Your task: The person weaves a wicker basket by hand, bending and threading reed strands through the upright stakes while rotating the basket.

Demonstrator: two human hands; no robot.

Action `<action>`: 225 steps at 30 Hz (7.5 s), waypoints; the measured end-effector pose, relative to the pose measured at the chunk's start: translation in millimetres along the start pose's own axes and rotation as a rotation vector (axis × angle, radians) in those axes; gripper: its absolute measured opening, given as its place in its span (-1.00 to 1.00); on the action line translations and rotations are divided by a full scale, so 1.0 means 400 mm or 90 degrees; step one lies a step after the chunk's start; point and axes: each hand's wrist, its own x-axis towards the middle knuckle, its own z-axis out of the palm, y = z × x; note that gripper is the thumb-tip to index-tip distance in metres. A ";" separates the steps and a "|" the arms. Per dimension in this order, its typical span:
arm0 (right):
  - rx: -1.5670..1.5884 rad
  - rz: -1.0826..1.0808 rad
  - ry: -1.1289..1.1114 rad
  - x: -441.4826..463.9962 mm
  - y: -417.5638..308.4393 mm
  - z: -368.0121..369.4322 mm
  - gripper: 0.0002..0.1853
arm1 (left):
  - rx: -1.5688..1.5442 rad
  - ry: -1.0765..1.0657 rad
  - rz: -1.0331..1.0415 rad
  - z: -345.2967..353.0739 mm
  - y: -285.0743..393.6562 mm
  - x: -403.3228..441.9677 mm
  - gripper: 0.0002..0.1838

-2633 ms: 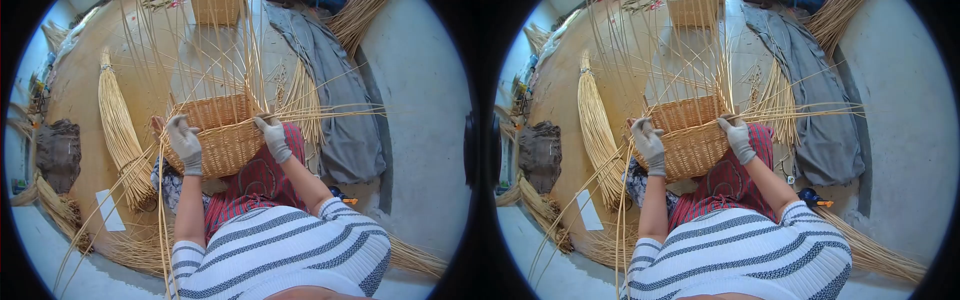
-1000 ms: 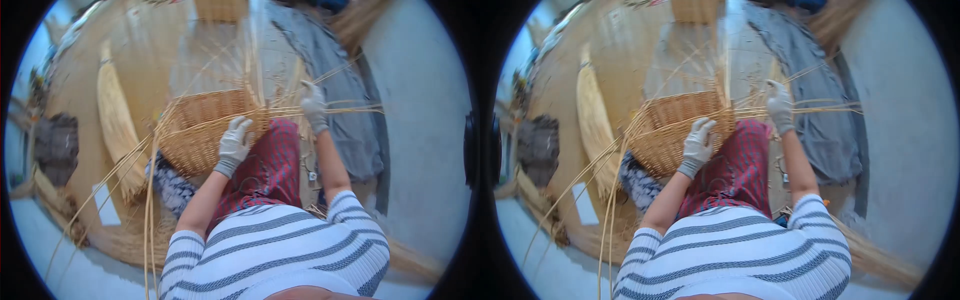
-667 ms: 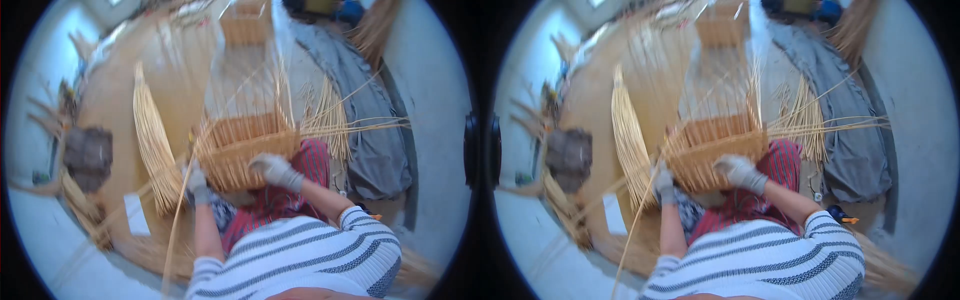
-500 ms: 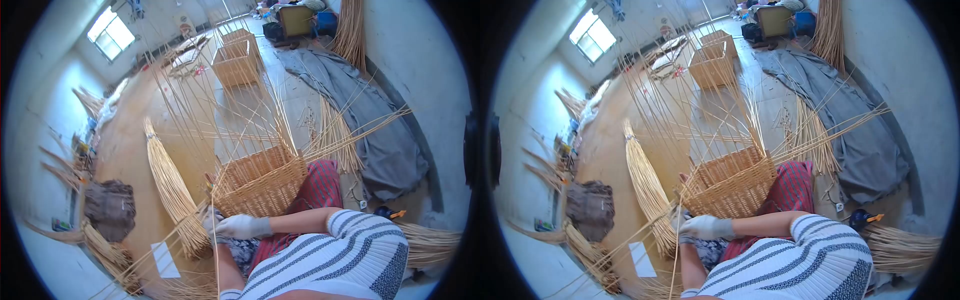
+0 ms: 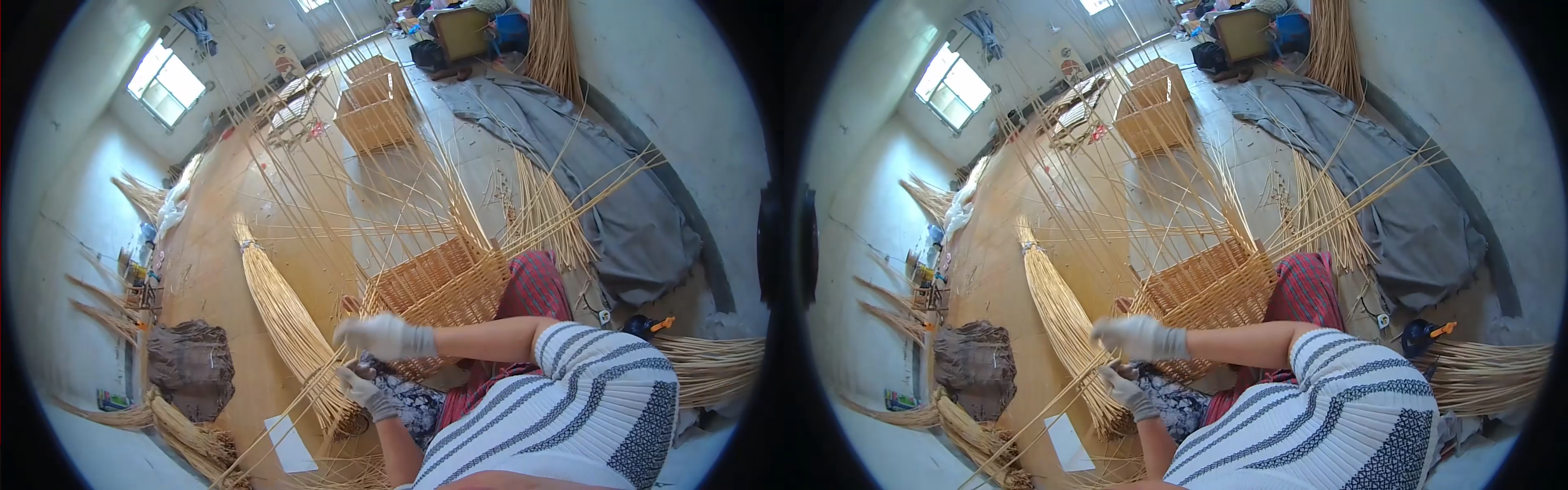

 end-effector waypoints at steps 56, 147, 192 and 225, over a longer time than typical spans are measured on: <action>0.132 0.623 0.539 -0.551 0.206 -0.411 -0.86 | 0.475 -0.348 0.614 0.419 0.009 -0.178 -0.35; 0.273 0.539 0.636 -0.355 0.257 -0.148 -0.86 | 0.308 -0.376 0.044 0.313 0.000 -0.028 -0.67; 0.108 0.344 0.664 -0.479 0.123 -0.654 -0.78 | 0.754 -0.582 0.489 0.630 -0.059 -0.339 -0.22; 0.189 0.142 0.316 -0.199 0.135 -0.166 -0.58 | 0.619 0.026 0.352 0.115 -0.041 -0.019 -0.61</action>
